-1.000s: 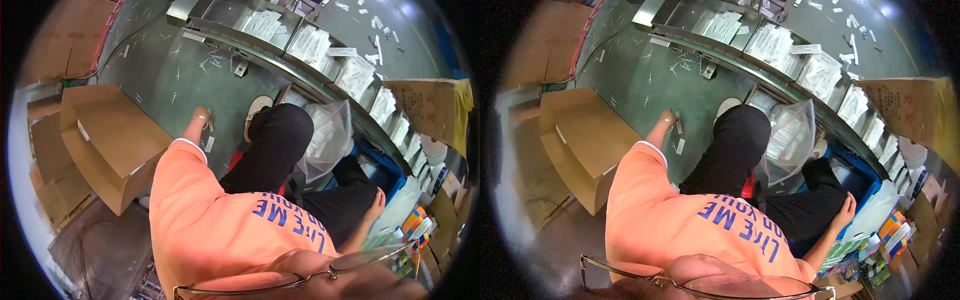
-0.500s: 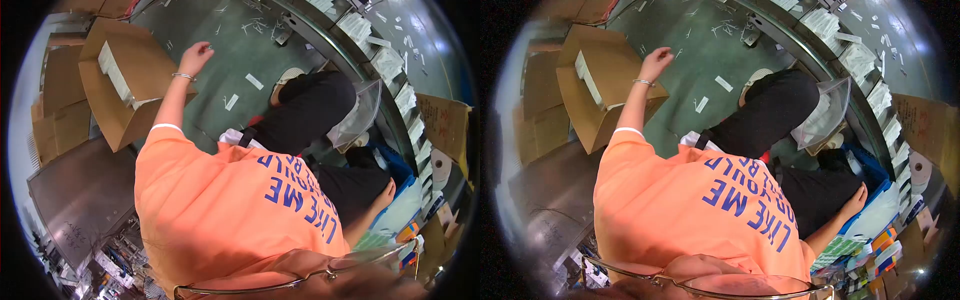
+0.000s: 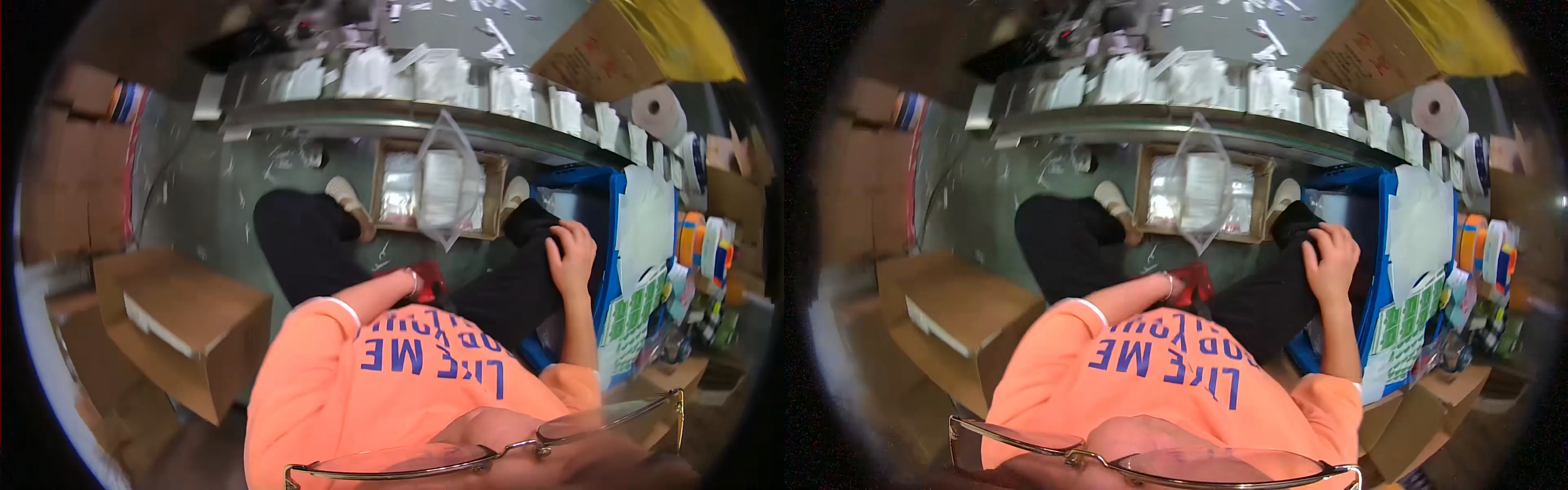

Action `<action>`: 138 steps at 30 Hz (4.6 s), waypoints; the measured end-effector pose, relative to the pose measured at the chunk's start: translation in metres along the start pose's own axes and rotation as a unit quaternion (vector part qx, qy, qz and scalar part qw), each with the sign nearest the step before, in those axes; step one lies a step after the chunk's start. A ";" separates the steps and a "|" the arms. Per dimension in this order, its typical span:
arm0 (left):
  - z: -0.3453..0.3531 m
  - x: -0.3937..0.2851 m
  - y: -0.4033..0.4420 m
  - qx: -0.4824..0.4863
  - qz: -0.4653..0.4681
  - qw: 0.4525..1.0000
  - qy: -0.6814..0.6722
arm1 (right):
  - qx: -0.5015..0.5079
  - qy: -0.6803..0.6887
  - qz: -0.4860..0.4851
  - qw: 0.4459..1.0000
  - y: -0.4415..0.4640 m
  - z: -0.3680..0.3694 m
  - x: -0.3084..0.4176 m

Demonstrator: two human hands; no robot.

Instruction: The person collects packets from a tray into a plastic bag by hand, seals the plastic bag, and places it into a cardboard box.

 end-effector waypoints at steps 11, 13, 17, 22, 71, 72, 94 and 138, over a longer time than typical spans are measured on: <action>0.011 0.002 -0.009 0.255 -0.120 0.938 -0.201 | 0.294 0.083 -0.069 0.950 0.113 0.063 -0.018; 0.015 -0.008 0.007 0.285 -0.133 0.919 -0.237 | 0.295 0.071 -0.045 0.952 0.136 0.070 -0.034; -0.039 0.006 0.054 0.216 -0.246 0.894 -0.305 | 0.305 0.063 -0.077 0.947 0.163 0.078 -0.058; -0.038 0.041 0.068 0.100 -0.304 0.929 -0.189 | 0.267 0.109 -0.123 0.949 0.217 0.115 -0.026; -0.441 0.194 -0.089 -0.506 -0.426 0.737 0.137 | -0.121 0.064 0.036 0.990 0.272 -0.044 -0.296; -0.437 0.201 -0.101 -0.524 -0.455 0.714 0.092 | -0.145 0.031 0.105 0.983 0.272 -0.057 -0.358; -0.427 0.234 -0.180 -0.361 -0.651 0.626 0.233 | -0.032 -0.098 0.471 0.876 0.261 -0.025 -0.776; -0.425 0.022 -0.120 -0.504 -0.478 0.683 0.225 | -0.352 0.412 0.344 0.767 0.213 -0.118 -0.708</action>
Point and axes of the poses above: each hand's wrist, its own y-axis towards the middle knuckle, its own z-axis out of the palm, x = y × z, the point moved 10 cm from there along y, towards the middle knuckle, and after that the axes turned 11 degrees about z, right-handed, at the moved point
